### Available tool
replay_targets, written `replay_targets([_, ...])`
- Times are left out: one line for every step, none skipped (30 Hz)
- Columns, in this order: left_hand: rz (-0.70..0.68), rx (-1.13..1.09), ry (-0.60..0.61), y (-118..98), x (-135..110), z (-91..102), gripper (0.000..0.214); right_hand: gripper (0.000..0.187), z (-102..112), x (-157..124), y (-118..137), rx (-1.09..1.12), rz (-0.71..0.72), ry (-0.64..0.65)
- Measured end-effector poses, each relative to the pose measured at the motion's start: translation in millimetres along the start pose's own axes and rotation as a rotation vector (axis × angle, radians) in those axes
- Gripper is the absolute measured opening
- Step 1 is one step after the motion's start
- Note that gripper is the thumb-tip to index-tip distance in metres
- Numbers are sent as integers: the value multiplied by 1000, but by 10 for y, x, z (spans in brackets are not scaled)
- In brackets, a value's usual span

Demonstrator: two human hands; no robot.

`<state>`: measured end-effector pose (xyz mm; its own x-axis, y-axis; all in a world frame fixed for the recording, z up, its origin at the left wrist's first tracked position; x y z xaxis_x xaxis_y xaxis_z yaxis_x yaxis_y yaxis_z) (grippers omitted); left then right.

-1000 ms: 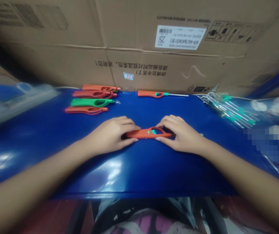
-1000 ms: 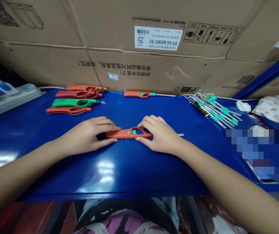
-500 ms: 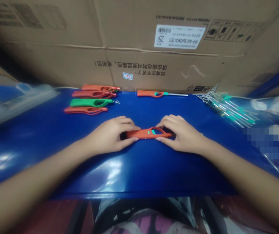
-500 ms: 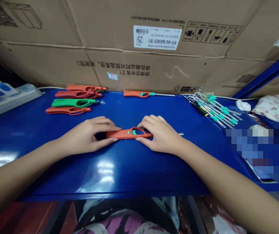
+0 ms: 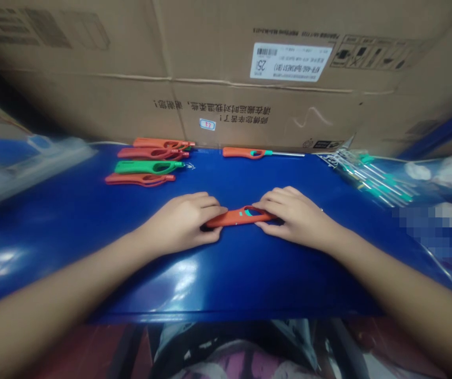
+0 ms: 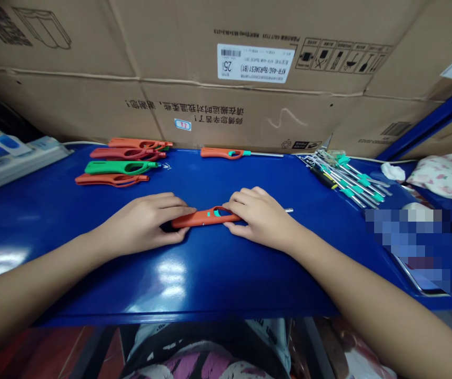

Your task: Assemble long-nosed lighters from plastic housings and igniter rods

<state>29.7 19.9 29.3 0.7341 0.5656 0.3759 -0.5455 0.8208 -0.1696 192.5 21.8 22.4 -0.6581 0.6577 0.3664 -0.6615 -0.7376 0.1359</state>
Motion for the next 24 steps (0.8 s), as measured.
replay_targets([1,0,-6,7,-1,0,23,30,10,-3,-3,-1,8,-11])
replay_targets([4,-5,-11,19,-5,-5,23,29,22,-6,-6,-1,15,-25])
replay_targets([5,-15,-17,33,-10,-12,24,27,35,-9,-7,-2,24,-42])
replay_targets([6,-27,-28,47,-15,-18,24,25,50,-12,-6,-2,34,-62])
replay_targets([7,-43,-44,60,-19,-21,25,23,65,-14,-3,-3,45,-85])
replay_targets([10,-59,-62,73,-23,-21,25,22,79,-15,1,-6,55,-107])
replay_targets([17,-78,-84,85,-26,-17,26,22,89,-17,6,-10,65,-125])
replay_targets([26,-99,-102,92,-28,-13,27,22,97,-17,12,-16,75,-138])
replay_targets([35,-123,-115,94,-28,-9,28,22,101,-18,18,-25,81,-146])
replay_targets([42,-151,-122,90,-27,-5,28,23,105,-18,24,-36,87,-151])
replay_targets([46,-182,-124,80,-26,-2,28,23,111,-19,32,-49,93,-156])
replay_targets([48,-215,-127,66,-24,5,27,23,121,-21,42,-61,100,-164])
replay_targets([49,-247,-133,52,-23,15,27,22,136,-24,54,-70,108,-176])
replay_targets([50,-274,-142,40,-22,26,27,22,151,-28,67,-77,117,-188])
replay_targets([50,-294,-153,31,-21,38,27,22,166,-31,78,-78,125,-197])
replay_targets([48,-307,-164,24,-22,48,27,21,179,-34,87,-76,131,-203])
replay_targets([45,-312,-172,20,-22,55,26,21,187,-35,90,-72,131,-204])
replay_targets([39,-309,-179,19,-23,58,26,21,190,-33,86,-64,125,-197])
replay_targets([33,-301,-184,21,-22,59,26,20,189,-29,78,-53,115,-186])
replay_targets([29,-292,-187,28,-20,59,26,19,187,-24,65,-39,100,-173])
replay_targets([25,-282,-191,37,-18,60,26,18,186,-18,48,-23,81,-162])
replay_targets([22,-271,-195,50,-16,62,26,18,188,-13,30,-9,60,-156])
replay_targets([20,-261,-199,63,-14,67,26,17,193,-10,11,1,38,-155])
replay_targets([17,-249,-203,75,-12,73,26,17,200,-8,-4,5,20,-157])
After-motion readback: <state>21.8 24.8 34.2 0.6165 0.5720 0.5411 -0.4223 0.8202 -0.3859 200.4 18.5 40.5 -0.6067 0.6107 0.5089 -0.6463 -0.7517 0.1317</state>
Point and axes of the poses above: each hand's wrist, its own x-axis towards the middle knuckle, its own z-axis out of the back of the hand, y = z × x, the point moved 8 cm from there along x, towards the middle knuckle, and after that the axes turned 10 degrees about -y, right-handed, at the moved point
